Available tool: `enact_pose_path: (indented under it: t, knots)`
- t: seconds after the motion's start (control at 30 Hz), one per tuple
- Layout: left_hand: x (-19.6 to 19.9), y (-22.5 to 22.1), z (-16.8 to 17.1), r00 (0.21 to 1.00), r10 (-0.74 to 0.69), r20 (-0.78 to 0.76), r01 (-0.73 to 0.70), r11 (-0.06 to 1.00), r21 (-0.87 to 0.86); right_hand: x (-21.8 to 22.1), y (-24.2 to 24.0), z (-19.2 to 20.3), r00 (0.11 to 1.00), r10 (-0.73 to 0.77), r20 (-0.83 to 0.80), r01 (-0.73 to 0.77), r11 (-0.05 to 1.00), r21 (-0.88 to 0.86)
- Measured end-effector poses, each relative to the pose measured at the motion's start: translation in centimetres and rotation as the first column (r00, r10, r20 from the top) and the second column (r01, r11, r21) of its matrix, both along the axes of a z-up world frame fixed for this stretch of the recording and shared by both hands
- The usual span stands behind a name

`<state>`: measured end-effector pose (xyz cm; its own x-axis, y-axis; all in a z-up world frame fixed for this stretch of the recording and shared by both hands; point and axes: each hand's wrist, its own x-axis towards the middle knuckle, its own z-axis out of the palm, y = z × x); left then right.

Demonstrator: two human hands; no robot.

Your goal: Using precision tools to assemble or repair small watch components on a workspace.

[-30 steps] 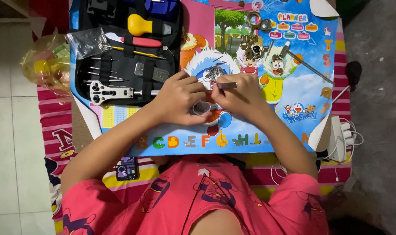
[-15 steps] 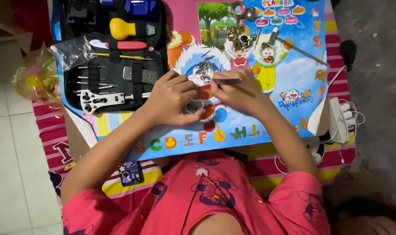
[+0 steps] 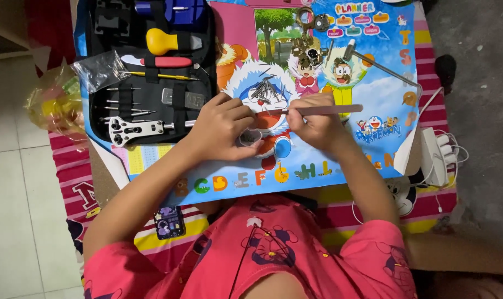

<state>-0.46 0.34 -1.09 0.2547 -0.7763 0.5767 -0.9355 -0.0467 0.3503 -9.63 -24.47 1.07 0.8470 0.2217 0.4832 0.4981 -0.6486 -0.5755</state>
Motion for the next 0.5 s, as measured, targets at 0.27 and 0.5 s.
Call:
enact_pose_path:
  t: [0.27,0.5]
  knots:
    - [-0.2,-0.1,0.5,1.000,0.015,-0.008,-0.016,1.000,-0.013,0.0,1.6,-0.5,0.962,0.238,-0.133,-0.208,0.956,0.205]
    - [0.0,-0.3,-0.1,1.000,-0.008,0.002,0.008,1.000,-0.019,-0.1,2.5,-0.4,0.943,0.277,-0.184,-0.246,0.953,0.176]
